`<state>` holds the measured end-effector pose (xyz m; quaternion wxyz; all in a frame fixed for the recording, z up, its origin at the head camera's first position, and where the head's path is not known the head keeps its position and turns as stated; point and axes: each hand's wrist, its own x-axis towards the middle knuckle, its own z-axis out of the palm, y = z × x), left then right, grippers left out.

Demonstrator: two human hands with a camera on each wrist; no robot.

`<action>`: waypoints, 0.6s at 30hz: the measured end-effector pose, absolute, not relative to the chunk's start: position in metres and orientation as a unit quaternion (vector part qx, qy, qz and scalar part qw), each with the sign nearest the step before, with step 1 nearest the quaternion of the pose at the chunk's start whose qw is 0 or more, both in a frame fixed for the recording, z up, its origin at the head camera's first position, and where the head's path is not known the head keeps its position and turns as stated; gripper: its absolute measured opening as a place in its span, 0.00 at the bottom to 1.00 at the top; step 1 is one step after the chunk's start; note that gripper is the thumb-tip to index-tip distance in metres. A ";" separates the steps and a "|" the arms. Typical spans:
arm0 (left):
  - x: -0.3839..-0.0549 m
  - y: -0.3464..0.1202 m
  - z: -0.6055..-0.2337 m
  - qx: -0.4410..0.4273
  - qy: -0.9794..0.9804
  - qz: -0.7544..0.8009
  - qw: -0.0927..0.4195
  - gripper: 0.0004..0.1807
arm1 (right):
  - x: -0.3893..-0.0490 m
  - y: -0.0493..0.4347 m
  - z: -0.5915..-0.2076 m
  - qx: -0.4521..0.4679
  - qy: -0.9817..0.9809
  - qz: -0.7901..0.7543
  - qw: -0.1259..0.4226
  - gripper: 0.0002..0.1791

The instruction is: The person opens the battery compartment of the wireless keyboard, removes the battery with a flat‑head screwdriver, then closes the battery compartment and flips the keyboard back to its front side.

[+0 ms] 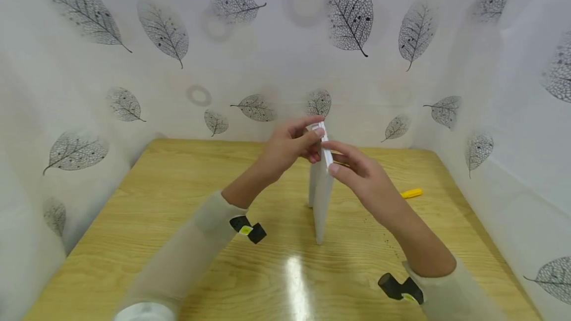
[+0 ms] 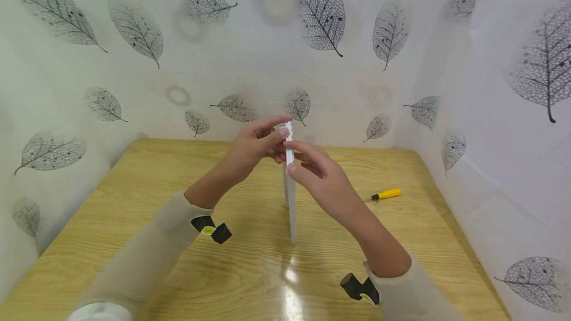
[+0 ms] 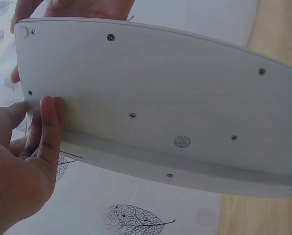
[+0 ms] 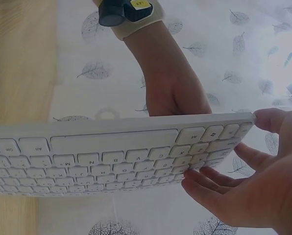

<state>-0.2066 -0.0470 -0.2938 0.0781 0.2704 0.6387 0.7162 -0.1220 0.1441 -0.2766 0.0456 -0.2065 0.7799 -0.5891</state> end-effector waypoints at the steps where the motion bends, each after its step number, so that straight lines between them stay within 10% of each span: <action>1: -0.207 -0.046 -0.296 0.270 0.644 0.711 0.080 0.23 | -0.122 0.147 -0.276 -0.206 0.779 -0.590 0.047 0.24; 18: -0.210 -0.035 -0.329 0.288 0.701 0.646 0.090 0.29 | -0.118 0.175 -0.273 -0.192 0.793 -0.577 0.040 0.23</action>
